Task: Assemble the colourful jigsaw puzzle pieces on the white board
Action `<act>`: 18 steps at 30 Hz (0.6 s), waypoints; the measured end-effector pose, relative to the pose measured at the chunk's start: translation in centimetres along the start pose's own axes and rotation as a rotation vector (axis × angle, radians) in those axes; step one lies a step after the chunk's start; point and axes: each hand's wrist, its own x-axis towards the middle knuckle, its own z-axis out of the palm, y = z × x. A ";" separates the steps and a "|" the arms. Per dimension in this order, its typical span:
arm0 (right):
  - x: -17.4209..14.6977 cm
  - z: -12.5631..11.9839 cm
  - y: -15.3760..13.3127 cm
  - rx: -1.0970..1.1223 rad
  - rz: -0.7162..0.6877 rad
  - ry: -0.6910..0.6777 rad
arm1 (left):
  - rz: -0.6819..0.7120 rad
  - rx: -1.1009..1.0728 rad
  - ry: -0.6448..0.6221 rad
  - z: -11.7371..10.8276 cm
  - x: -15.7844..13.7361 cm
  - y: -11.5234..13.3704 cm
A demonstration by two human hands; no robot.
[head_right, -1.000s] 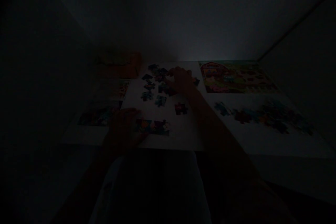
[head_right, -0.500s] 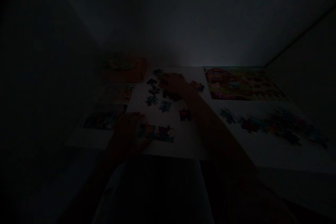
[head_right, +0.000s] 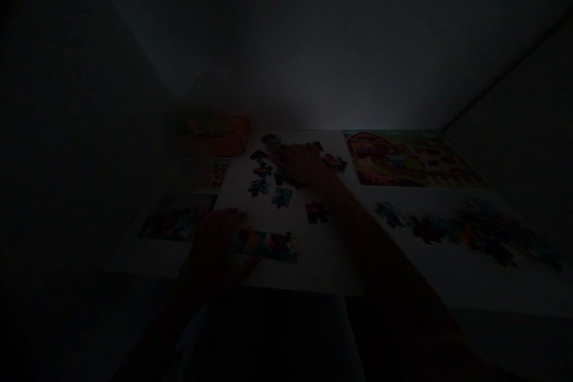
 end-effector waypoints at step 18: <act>-1.9 -0.9 0.3 -0.043 0.072 0.047 | -0.006 0.013 0.041 0.2 0.0 0.3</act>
